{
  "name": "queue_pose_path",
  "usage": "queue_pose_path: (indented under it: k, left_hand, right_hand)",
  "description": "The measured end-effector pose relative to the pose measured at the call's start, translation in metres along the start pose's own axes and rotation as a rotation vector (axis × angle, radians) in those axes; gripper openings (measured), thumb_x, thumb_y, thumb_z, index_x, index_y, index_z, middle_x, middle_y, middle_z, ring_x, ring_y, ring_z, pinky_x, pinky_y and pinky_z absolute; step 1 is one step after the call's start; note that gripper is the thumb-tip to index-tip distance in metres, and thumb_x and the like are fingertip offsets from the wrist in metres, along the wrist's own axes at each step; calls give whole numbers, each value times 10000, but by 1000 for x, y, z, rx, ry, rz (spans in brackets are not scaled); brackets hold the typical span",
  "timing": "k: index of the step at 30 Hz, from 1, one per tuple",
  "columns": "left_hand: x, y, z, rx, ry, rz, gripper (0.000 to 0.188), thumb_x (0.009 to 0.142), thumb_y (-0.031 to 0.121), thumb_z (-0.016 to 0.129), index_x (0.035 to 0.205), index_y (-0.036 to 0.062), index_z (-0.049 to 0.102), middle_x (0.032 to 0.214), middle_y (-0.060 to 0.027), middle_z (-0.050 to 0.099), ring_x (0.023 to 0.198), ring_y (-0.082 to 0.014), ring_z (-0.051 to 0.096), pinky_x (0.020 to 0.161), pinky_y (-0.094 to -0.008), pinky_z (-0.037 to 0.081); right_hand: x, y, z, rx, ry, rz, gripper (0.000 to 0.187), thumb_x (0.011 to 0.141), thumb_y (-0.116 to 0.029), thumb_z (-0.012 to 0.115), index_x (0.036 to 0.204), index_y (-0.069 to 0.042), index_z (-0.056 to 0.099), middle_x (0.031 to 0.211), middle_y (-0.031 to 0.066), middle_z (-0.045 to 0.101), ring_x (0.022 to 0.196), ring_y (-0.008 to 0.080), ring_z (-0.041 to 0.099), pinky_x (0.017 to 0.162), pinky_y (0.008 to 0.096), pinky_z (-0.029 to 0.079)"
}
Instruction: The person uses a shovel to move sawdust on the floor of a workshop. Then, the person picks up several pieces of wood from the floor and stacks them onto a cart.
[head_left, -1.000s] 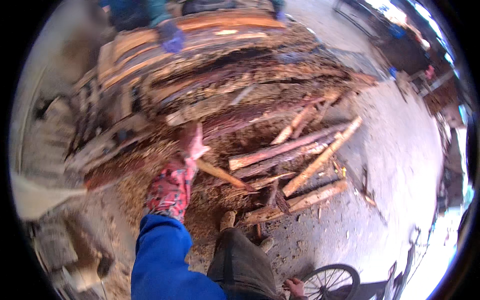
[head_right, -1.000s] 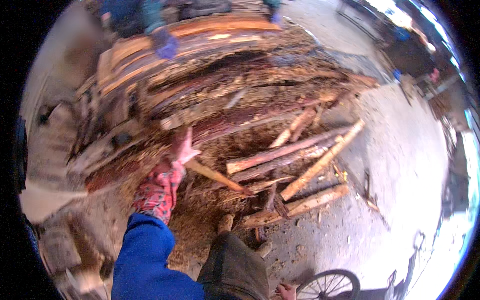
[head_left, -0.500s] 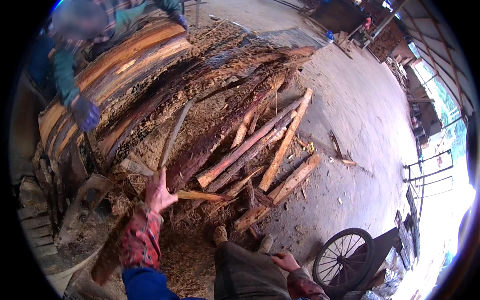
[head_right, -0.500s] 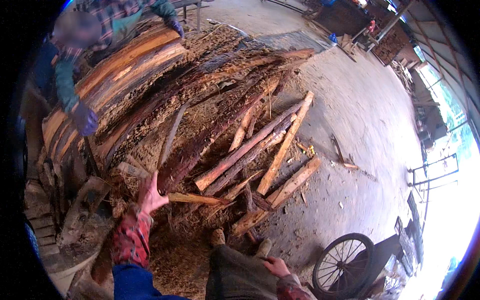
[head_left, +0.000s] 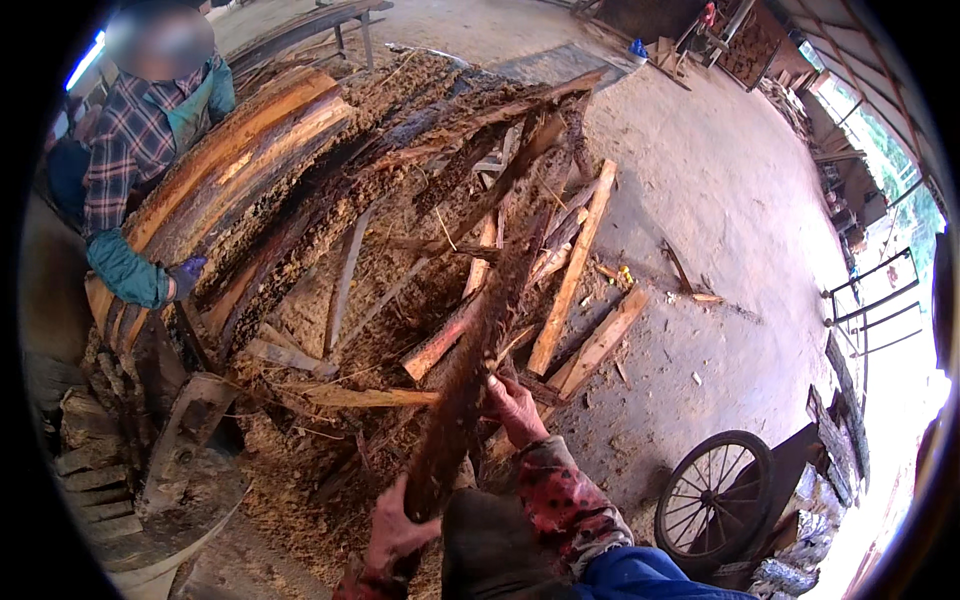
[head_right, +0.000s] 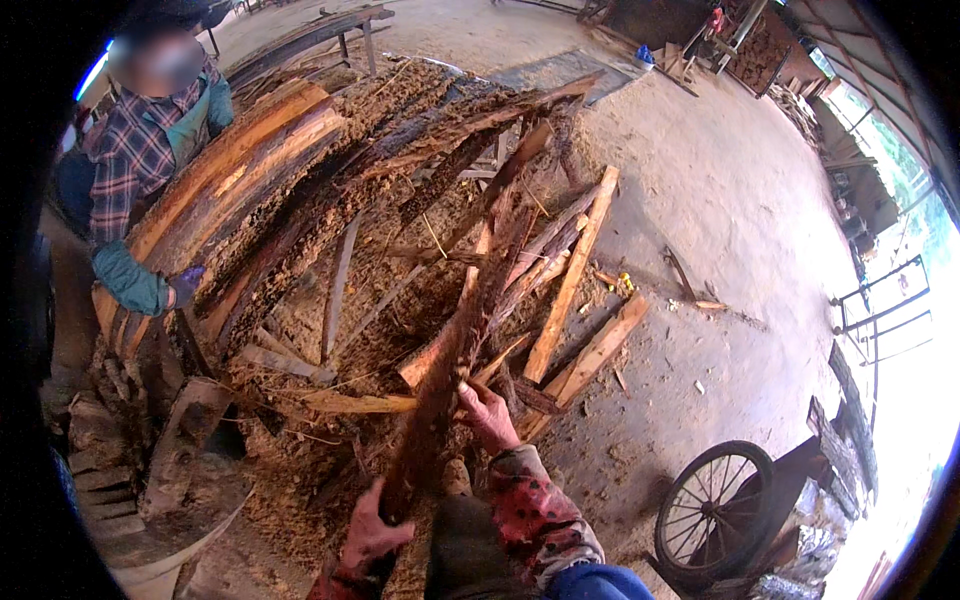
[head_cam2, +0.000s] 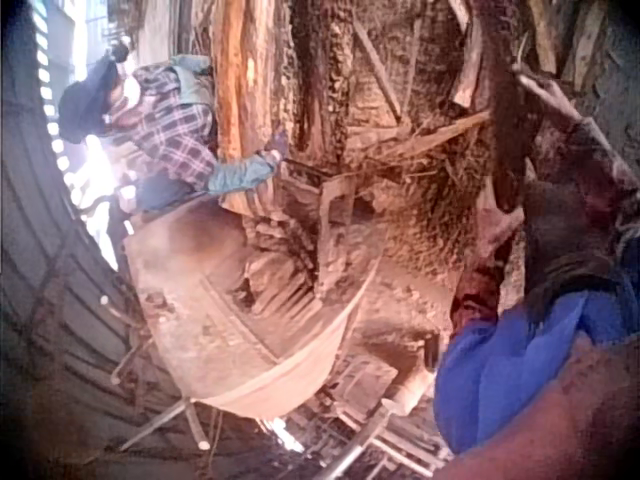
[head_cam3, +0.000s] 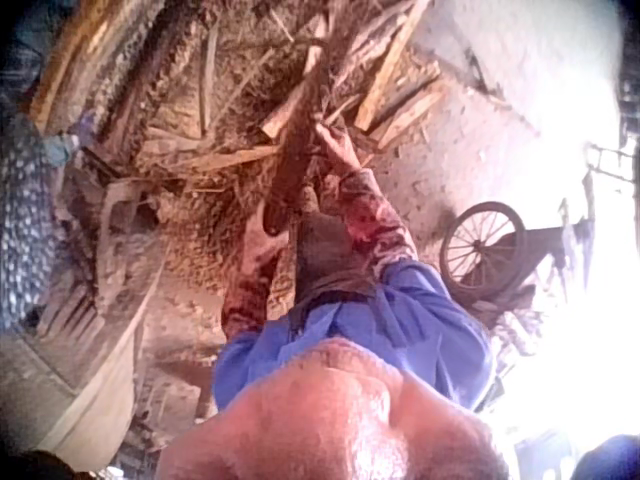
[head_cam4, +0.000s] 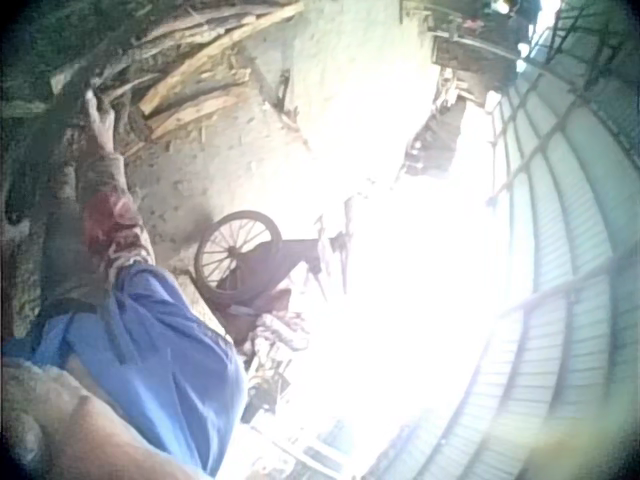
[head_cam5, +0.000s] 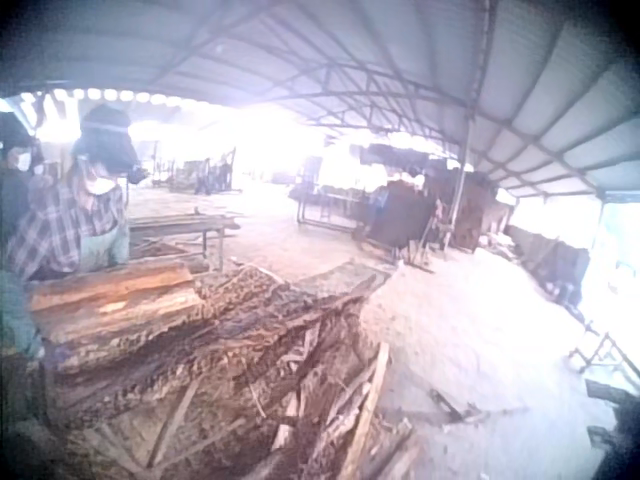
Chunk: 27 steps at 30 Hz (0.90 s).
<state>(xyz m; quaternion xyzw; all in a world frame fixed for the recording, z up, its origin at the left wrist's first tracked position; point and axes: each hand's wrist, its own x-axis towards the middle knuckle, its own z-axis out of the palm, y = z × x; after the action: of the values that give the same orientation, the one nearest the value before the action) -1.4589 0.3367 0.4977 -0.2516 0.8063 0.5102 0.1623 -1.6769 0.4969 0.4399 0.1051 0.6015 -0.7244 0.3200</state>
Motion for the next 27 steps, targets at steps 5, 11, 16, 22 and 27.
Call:
queue_pose_path:
  k: [5,11,16,22,27]
  left_hand:
    - [-56,-33,6,-335,-322,-196,896,640,160,814,1363,-38,323,1266,-154,510,1094,-174,529,885,-306,450]
    - [-99,-70,29,-285,-270,67,657,656,128,736,1255,34,483,1038,-62,592,952,-159,569,840,-302,462]
    - [-108,-72,55,-54,-148,122,803,589,160,758,1308,37,420,1158,-148,515,1093,-265,499,943,-359,402]
    - [-69,6,51,68,-146,274,880,574,166,759,1349,45,361,1279,-196,410,1197,-338,403,1011,-389,340]
    - [-62,91,56,221,-74,428,875,580,164,736,1351,34,344,1292,-210,393,1201,-360,391,1015,-409,334]
  right_hand:
    - [-21,10,3,-230,-109,-95,474,788,-260,649,1124,52,530,1000,71,586,910,156,530,813,287,430]
    - [-83,43,-28,-431,-83,-180,269,795,-142,605,994,36,568,961,90,616,898,176,567,791,318,457]
    - [-121,10,-34,95,89,31,260,779,-105,600,997,35,579,952,88,630,874,180,591,773,308,482]
    - [-134,-46,-77,258,225,-147,339,775,-86,629,1064,53,518,923,104,623,860,172,599,758,309,500]
    - [-186,-85,-96,271,134,-290,408,818,-207,682,1098,41,519,1000,85,622,941,151,576,834,290,474]
